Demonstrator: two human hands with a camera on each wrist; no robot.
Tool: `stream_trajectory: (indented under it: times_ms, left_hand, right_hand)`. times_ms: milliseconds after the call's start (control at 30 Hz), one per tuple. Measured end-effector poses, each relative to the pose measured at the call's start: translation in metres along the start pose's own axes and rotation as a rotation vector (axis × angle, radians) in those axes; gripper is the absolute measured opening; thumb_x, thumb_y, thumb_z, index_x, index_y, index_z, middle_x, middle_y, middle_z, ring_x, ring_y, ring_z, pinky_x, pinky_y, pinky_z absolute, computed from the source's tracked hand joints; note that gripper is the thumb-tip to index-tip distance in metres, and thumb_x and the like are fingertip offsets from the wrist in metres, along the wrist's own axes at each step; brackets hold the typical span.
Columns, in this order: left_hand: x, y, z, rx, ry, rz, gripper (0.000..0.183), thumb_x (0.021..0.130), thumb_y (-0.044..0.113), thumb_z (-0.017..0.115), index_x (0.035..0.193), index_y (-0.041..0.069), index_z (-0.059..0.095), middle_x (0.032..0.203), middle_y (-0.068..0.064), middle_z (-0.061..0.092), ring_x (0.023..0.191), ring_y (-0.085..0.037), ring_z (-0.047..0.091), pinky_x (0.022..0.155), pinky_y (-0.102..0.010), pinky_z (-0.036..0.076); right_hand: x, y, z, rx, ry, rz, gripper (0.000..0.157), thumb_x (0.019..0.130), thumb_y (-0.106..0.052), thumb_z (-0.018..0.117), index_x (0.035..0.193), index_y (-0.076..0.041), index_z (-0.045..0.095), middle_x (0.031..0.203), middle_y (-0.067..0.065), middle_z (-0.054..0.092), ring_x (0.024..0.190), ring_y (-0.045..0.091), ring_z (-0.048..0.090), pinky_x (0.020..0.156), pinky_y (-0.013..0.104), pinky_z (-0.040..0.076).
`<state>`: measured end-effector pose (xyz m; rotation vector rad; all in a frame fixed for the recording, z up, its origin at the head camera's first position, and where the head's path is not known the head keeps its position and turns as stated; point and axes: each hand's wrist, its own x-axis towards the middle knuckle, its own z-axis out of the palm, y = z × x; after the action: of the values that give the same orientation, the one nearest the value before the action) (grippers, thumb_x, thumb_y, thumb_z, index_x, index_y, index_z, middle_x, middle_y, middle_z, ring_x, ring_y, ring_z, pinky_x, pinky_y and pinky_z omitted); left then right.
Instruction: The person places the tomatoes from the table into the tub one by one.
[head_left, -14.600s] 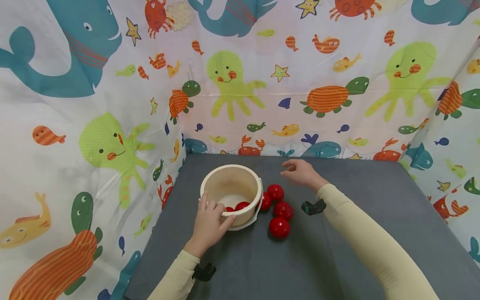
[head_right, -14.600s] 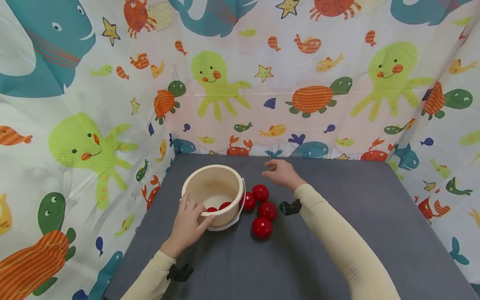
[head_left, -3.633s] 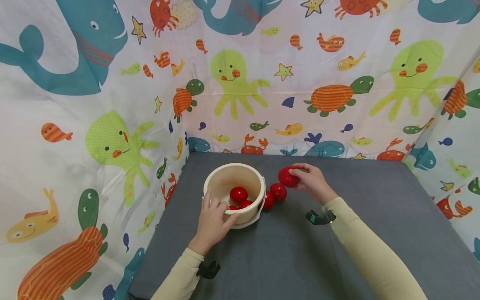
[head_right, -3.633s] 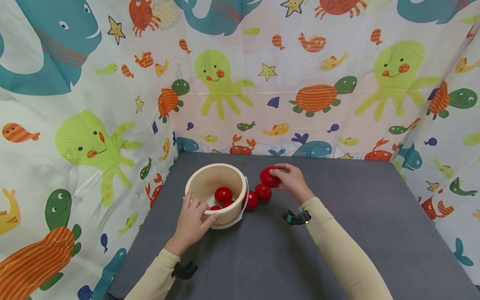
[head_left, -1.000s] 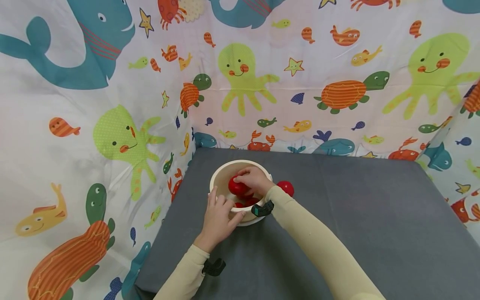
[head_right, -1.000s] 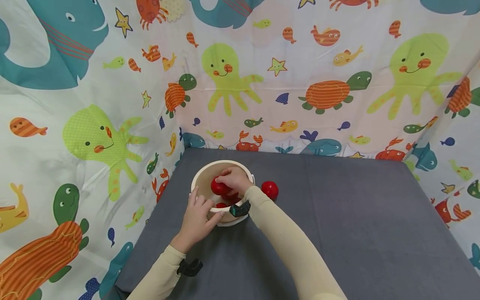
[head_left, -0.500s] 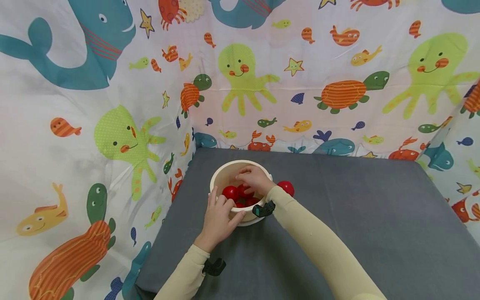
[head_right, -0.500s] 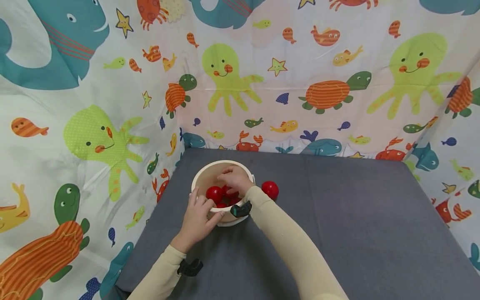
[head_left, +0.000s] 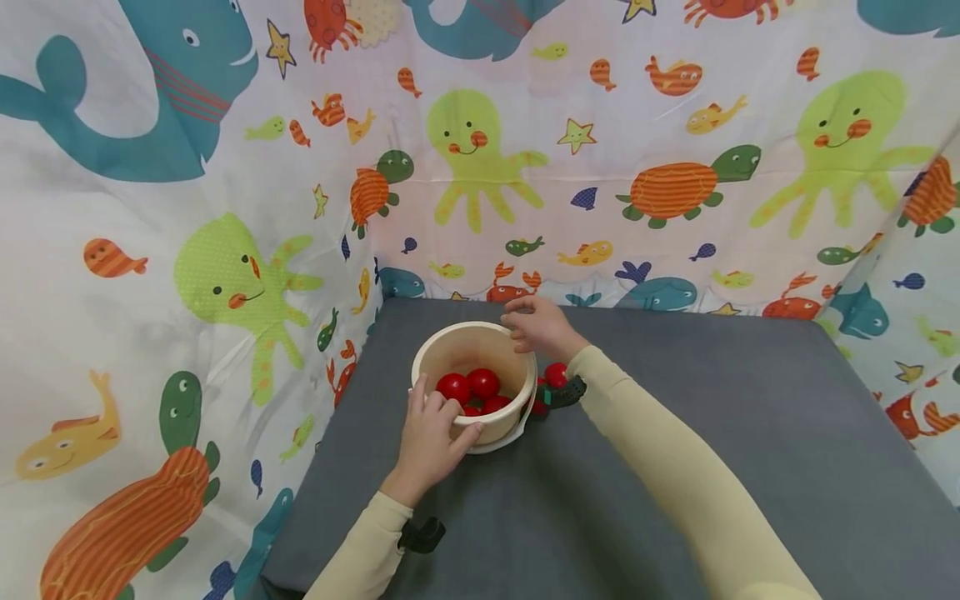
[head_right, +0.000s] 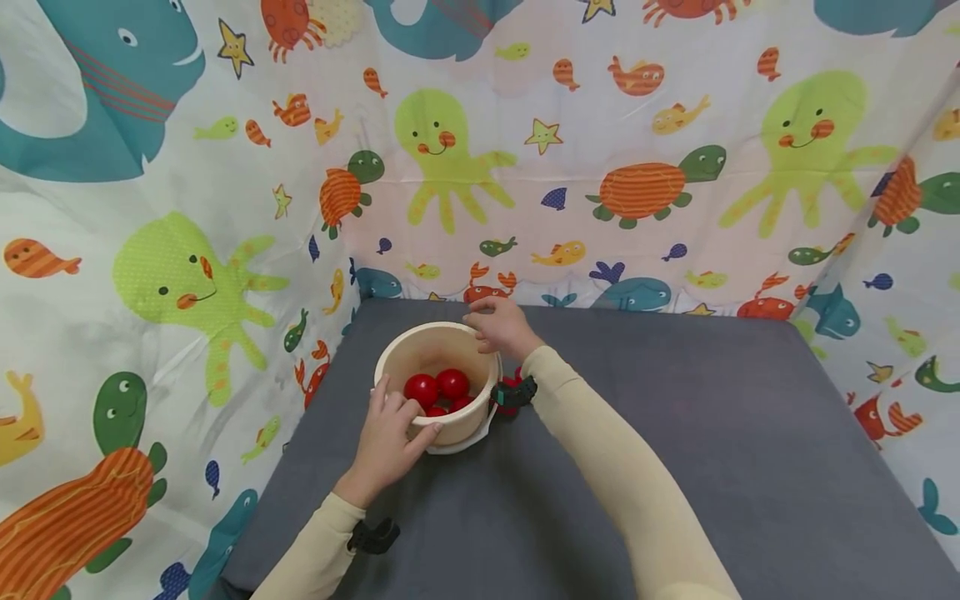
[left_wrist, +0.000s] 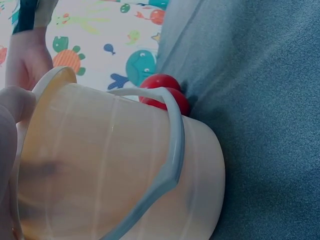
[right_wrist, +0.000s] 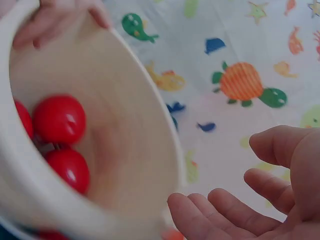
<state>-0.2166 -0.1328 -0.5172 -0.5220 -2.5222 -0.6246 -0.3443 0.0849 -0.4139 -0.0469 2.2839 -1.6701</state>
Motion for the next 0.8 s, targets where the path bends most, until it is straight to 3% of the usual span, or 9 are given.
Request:
stream_trajectory:
  times_ms: [233, 433, 633, 800]
  left_hand:
    - [-0.002, -0.002, 0.002, -0.001, -0.023, -0.017, 0.030, 0.087, 0.038, 0.072, 0.085, 0.010, 0.063, 0.094, -0.013, 0.062, 0.139, -0.051, 0.042, 0.109, -0.077, 0.034]
    - [-0.002, -0.002, 0.000, 0.006, -0.031, -0.030, 0.030, 0.087, 0.038, 0.072, 0.084, 0.010, 0.063, 0.094, -0.013, 0.061, 0.140, -0.050, 0.040, 0.111, -0.076, 0.033]
    - [-0.002, -0.001, 0.000, -0.001, -0.039, -0.040, 0.030, 0.088, 0.038, 0.072, 0.085, 0.010, 0.063, 0.095, -0.013, 0.061, 0.142, -0.051, 0.038, 0.113, -0.076, 0.031]
    - [0.000, 0.000, 0.000, 0.002, -0.043, -0.035, 0.029, 0.088, 0.038, 0.071, 0.085, 0.010, 0.063, 0.095, -0.013, 0.061, 0.141, -0.051, 0.039, 0.113, -0.076, 0.031]
  right_hand:
    - [-0.007, 0.007, -0.061, -0.050, 0.031, 0.002, 0.050, 0.104, -0.024, 0.057, 0.148, -0.003, 0.045, 0.151, 0.024, 0.050, 0.131, 0.045, 0.057, 0.101, 0.057, 0.054]
    - [-0.019, 0.021, -0.108, -0.125, 0.092, -0.006, 0.054, 0.105, -0.029, 0.054, 0.151, -0.002, 0.042, 0.151, 0.026, 0.048, 0.131, 0.044, 0.057, 0.101, 0.053, 0.054]
    - [-0.030, 0.038, -0.141, -0.104, 0.158, 0.019, 0.060, 0.105, -0.033, 0.053, 0.154, -0.002, 0.038, 0.156, 0.027, 0.043, 0.134, 0.045, 0.054, 0.101, 0.052, 0.055]
    - [-0.037, 0.055, -0.159, -0.112, 0.166, 0.043, 0.062, 0.107, -0.035, 0.048, 0.155, 0.001, 0.034, 0.156, 0.029, 0.041, 0.134, 0.046, 0.053, 0.098, 0.048, 0.058]
